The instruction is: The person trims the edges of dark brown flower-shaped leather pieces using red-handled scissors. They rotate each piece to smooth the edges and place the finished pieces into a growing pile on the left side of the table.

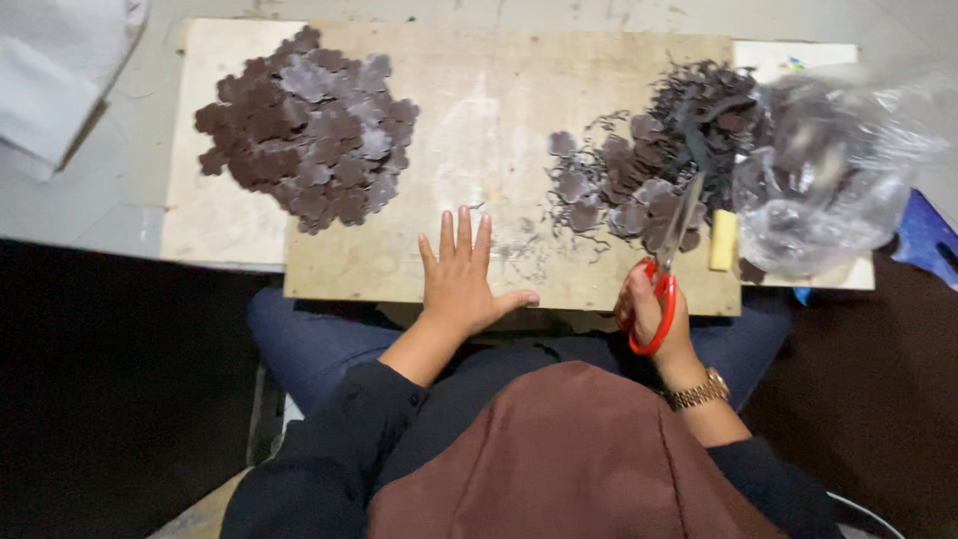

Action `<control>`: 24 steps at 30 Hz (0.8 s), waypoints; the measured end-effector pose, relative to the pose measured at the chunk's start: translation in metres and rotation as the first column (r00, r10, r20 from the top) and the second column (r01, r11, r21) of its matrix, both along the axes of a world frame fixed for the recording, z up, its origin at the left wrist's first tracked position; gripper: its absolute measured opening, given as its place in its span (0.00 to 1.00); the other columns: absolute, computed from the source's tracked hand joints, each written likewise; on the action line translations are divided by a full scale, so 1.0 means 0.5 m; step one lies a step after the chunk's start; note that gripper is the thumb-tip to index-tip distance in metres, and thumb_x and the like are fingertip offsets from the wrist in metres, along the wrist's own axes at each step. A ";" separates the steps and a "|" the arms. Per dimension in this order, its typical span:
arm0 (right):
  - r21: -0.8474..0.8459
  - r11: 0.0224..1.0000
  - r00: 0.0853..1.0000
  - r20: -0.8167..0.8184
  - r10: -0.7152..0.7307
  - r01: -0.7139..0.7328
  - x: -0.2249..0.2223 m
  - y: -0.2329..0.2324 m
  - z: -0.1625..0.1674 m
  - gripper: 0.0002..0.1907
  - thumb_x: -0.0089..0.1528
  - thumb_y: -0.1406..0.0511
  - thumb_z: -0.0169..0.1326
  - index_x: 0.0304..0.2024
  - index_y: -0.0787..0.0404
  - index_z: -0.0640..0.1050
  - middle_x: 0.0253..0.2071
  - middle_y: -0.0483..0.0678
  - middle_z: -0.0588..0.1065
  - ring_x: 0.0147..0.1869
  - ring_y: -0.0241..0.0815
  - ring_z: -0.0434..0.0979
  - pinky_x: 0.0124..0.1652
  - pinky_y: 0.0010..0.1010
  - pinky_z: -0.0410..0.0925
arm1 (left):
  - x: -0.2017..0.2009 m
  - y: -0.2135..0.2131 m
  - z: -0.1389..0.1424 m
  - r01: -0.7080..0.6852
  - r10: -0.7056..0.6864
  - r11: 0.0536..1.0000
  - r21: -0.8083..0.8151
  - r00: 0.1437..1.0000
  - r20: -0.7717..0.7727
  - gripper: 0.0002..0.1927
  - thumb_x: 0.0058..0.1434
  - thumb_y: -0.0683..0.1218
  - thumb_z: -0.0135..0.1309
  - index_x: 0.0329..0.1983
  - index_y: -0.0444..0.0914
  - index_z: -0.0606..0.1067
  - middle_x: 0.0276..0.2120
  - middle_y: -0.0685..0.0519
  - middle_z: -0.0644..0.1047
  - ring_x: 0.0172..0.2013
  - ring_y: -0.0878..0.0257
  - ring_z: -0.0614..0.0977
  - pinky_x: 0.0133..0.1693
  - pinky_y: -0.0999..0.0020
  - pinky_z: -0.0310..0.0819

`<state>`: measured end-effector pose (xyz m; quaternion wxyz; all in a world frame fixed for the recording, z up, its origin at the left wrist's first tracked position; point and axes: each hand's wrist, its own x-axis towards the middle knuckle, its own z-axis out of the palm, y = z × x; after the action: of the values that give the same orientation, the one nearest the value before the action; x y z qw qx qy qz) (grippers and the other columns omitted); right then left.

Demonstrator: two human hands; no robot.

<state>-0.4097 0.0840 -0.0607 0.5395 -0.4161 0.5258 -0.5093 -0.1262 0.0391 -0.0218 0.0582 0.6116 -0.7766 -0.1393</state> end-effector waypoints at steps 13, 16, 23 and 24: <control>-0.047 0.995 0.973 0.220 -0.071 0.083 0.003 -0.130 0.039 0.18 0.73 0.59 0.49 0.30 0.52 0.61 0.23 0.39 0.60 0.24 0.31 0.59 0.26 0.25 0.59 | -0.129 -0.132 0.017 0.128 -0.130 0.991 -0.036 0.989 -0.070 0.65 0.51 0.81 0.47 0.76 0.32 0.48 0.75 0.39 0.46 0.75 0.47 0.41 0.68 0.36 0.28; -0.083 0.995 0.984 0.171 -0.038 0.053 0.010 -0.145 0.043 0.17 0.74 0.58 0.47 0.31 0.56 0.64 0.23 0.39 0.61 0.25 0.31 0.60 0.27 0.25 0.59 | -0.153 -0.160 0.013 0.070 -0.090 0.992 -0.108 0.978 -0.186 0.60 0.53 0.77 0.52 0.76 0.35 0.51 0.75 0.39 0.51 0.75 0.47 0.45 0.69 0.36 0.31; -0.159 0.986 0.997 0.074 -0.035 0.046 0.014 -0.135 0.031 0.15 0.73 0.58 0.46 0.32 0.57 0.65 0.23 0.40 0.64 0.25 0.31 0.62 0.28 0.25 0.61 | -0.162 -0.182 -0.004 0.101 -0.199 0.960 -0.261 0.902 -0.384 0.36 0.56 0.64 0.62 0.65 0.45 0.71 0.69 0.40 0.64 0.72 0.45 0.59 0.69 0.35 0.40; -0.166 0.985 0.998 0.058 -0.032 0.041 0.012 -0.132 0.029 0.16 0.73 0.58 0.46 0.32 0.57 0.65 0.23 0.40 0.65 0.26 0.31 0.63 0.28 0.25 0.61 | -0.161 -0.182 -0.006 0.096 -0.200 0.958 -0.272 0.899 -0.389 0.32 0.57 0.62 0.62 0.62 0.45 0.74 0.68 0.41 0.66 0.71 0.46 0.61 0.69 0.35 0.41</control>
<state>-0.4038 0.0180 -0.0464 0.5075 -0.4361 0.4736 -0.5726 -0.2067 -0.0517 -0.0248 0.2852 0.4950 -0.8025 -0.1721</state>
